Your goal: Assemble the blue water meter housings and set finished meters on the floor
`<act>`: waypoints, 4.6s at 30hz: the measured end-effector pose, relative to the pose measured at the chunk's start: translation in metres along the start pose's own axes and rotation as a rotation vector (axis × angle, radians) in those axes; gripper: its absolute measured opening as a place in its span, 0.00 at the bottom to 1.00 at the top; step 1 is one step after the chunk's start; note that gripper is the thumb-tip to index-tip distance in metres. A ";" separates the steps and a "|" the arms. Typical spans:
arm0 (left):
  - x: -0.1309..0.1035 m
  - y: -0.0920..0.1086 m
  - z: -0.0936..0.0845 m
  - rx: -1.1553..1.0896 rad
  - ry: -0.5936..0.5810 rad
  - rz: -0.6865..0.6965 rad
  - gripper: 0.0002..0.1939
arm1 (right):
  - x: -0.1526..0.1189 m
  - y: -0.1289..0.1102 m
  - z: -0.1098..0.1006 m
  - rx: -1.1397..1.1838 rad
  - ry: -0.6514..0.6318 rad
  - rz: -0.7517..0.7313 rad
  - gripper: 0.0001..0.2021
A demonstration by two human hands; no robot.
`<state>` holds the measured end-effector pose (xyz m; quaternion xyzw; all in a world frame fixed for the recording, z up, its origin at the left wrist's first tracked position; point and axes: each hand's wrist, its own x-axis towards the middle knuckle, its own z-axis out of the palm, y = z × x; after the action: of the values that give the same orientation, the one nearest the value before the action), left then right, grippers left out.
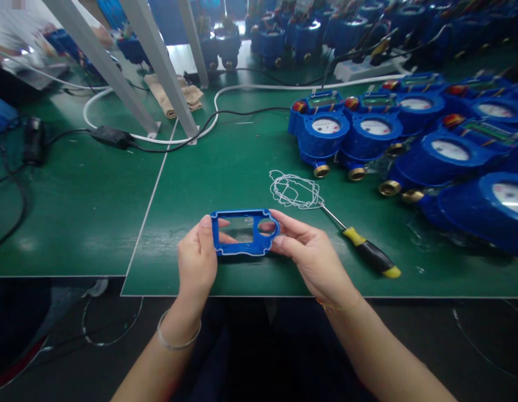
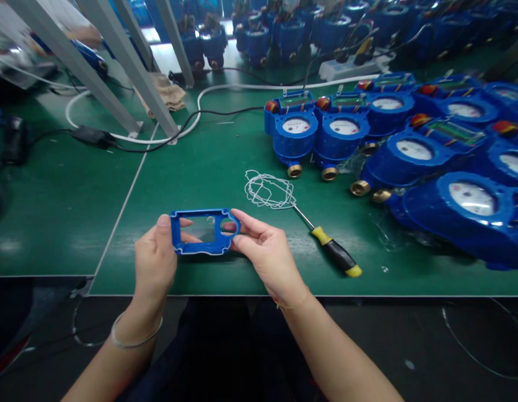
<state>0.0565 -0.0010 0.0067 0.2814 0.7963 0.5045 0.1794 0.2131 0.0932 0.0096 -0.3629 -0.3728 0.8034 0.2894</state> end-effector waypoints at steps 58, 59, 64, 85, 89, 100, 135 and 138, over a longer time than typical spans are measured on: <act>-0.027 0.012 -0.007 -0.405 -0.119 -0.019 0.44 | -0.009 0.005 0.015 -0.130 -0.068 -0.149 0.41; -0.028 0.012 -0.007 -0.399 -0.113 -0.005 0.41 | -0.010 0.005 0.016 -0.129 -0.069 -0.154 0.40; -0.030 0.010 -0.007 -0.433 -0.164 0.035 0.38 | -0.013 0.004 0.020 -0.109 -0.067 -0.190 0.39; -0.030 0.005 0.011 -0.425 0.078 0.311 0.38 | -0.015 0.011 0.030 -0.106 -0.111 -0.234 0.42; -0.032 0.006 0.010 -0.410 0.069 0.319 0.38 | -0.015 0.005 0.027 -0.109 -0.097 -0.211 0.38; -0.039 0.007 0.007 -0.297 0.097 0.362 0.39 | -0.015 0.002 0.027 -0.092 -0.058 -0.181 0.39; -0.002 0.008 -0.033 -0.387 -0.237 0.249 0.22 | -0.010 -0.014 0.012 -0.324 -0.197 0.105 0.17; 0.004 0.009 -0.034 -0.317 -0.256 0.258 0.21 | -0.013 -0.012 0.014 -0.350 -0.247 0.150 0.14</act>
<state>0.0366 -0.0192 0.0295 0.4108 0.6354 0.6022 0.2547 0.2114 0.0845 0.0302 -0.3333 -0.5112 0.7840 0.1137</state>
